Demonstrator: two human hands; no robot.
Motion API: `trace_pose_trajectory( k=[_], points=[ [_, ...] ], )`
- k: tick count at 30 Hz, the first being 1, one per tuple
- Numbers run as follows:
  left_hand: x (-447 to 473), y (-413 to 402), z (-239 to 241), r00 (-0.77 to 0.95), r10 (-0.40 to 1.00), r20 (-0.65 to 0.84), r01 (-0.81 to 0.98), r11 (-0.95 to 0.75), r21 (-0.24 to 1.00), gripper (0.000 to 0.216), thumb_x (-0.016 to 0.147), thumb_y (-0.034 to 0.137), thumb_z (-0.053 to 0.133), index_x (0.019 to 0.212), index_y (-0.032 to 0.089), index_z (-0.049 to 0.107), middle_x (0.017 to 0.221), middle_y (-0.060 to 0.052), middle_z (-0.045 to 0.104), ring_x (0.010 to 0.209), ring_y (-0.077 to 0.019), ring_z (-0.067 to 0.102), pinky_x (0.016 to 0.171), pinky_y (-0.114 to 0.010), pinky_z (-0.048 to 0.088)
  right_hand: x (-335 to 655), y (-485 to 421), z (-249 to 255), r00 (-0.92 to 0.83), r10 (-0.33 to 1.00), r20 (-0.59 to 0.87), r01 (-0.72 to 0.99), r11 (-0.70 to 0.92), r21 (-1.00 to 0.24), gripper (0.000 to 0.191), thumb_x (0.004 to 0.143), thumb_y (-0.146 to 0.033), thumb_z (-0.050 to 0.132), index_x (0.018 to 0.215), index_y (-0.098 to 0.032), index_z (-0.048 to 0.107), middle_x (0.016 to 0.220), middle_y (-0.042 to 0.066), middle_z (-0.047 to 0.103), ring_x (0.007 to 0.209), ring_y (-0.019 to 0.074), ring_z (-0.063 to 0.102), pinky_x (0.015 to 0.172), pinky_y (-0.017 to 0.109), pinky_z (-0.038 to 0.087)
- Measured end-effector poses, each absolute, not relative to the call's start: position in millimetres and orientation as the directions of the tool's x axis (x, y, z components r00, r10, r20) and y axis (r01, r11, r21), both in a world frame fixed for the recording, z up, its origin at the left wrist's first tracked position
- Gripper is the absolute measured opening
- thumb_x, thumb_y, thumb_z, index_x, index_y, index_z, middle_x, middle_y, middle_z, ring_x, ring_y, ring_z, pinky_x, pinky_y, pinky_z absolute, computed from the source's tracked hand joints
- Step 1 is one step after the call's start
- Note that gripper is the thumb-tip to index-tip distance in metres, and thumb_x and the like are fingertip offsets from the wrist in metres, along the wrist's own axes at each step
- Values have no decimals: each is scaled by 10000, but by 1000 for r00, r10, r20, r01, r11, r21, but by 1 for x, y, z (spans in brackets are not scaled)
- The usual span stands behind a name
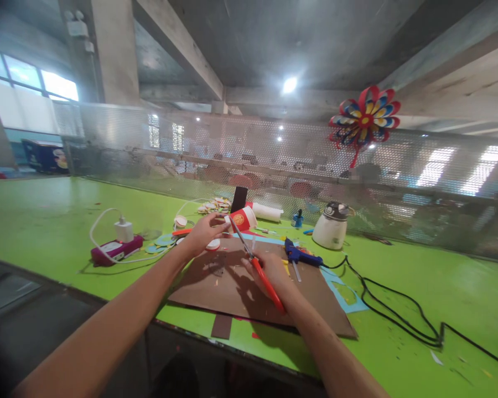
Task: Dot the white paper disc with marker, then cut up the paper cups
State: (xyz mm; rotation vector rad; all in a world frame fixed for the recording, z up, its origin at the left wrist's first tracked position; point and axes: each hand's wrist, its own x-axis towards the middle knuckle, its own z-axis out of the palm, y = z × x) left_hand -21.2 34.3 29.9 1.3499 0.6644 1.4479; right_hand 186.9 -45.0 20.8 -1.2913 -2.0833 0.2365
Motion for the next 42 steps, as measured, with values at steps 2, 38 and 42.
trace_pose_trajectory(
  k=[2,38,42],
  points=[
    [-21,34,30,145,911,386,-307,-330,893,367,698,266,825,947,124,597,837,-69,693,733,-171,677,722,-374,589,186,-45,19,-288,848,445,730,495,-472,342,835,-409,522,913,-191,774,813,80,779,764,263,725,695,330,537],
    [-33,27,41,347,912,218,-557,14,830,91,872,157,635,864,81,685,882,-126,721,766,-182,691,788,-369,600,197,-37,11,-357,824,441,674,554,-489,419,891,-476,514,1076,-171,735,963,99,781,908,283,723,801,374,549],
    [-34,25,43,346,915,209,-551,18,834,88,846,177,674,842,89,681,830,-111,718,746,-184,694,796,-362,592,198,-36,11,-359,818,448,671,561,-486,418,883,-477,521,1077,-173,732,992,106,777,935,285,719,813,371,551]
  ],
)
